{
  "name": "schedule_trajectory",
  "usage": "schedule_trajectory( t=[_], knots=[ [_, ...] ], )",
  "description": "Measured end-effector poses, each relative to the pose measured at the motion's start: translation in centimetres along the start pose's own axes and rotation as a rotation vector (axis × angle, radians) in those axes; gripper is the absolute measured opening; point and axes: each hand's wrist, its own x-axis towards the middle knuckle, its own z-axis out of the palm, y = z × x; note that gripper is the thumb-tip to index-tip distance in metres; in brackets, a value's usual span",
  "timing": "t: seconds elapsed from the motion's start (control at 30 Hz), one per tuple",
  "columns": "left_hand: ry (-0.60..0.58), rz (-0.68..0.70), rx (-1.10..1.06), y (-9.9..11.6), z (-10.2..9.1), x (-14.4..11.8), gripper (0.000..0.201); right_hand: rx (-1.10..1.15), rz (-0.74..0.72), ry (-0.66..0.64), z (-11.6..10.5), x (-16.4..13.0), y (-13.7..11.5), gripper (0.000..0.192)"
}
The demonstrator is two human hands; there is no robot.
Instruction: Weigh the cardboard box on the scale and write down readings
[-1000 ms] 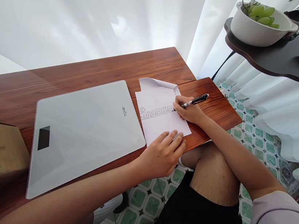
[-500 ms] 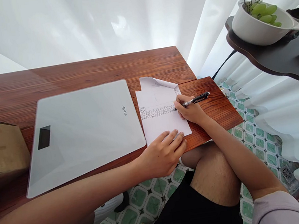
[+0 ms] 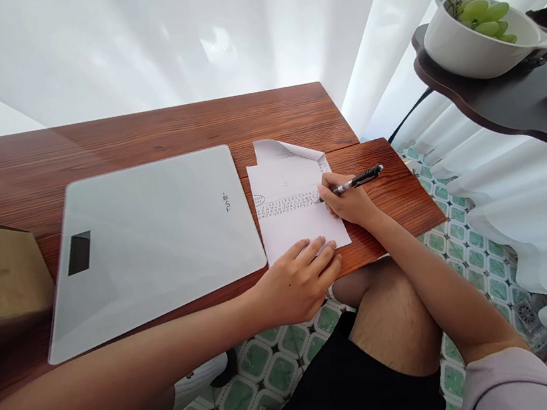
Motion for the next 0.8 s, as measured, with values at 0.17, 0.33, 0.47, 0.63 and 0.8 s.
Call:
schedule_trajectory(
  t=[0.17, 0.33, 0.47, 0.63, 0.8],
  knots=[
    [0.001, 0.0, -0.003, -0.02, -0.09, 0.04, 0.043, 0.03, 0.03, 0.005, -0.03, 0.07, -0.12, 0.029],
    [0.001, -0.001, -0.002, -0.04, -0.05, 0.06, 0.042, -0.012, 0.055, 0.003, -0.1, 0.0, -0.3, 0.031],
    [-0.011, 0.0, -0.008, -0.04, -0.11, 0.04, 0.043, -0.054, 0.068, 0.002, -0.08, 0.09, -0.42, 0.034],
    [-0.023, -0.002, -0.011, -0.06, -0.21, 0.08, 0.043, -0.015, 0.068, -0.009, -0.07, 0.13, -0.42, 0.034],
    [-0.012, 0.0, -0.006, -0.02, -0.05, 0.14, 0.042, 0.088, 0.031, 0.175, -0.79, 0.17, 0.08, 0.03]
  ],
)
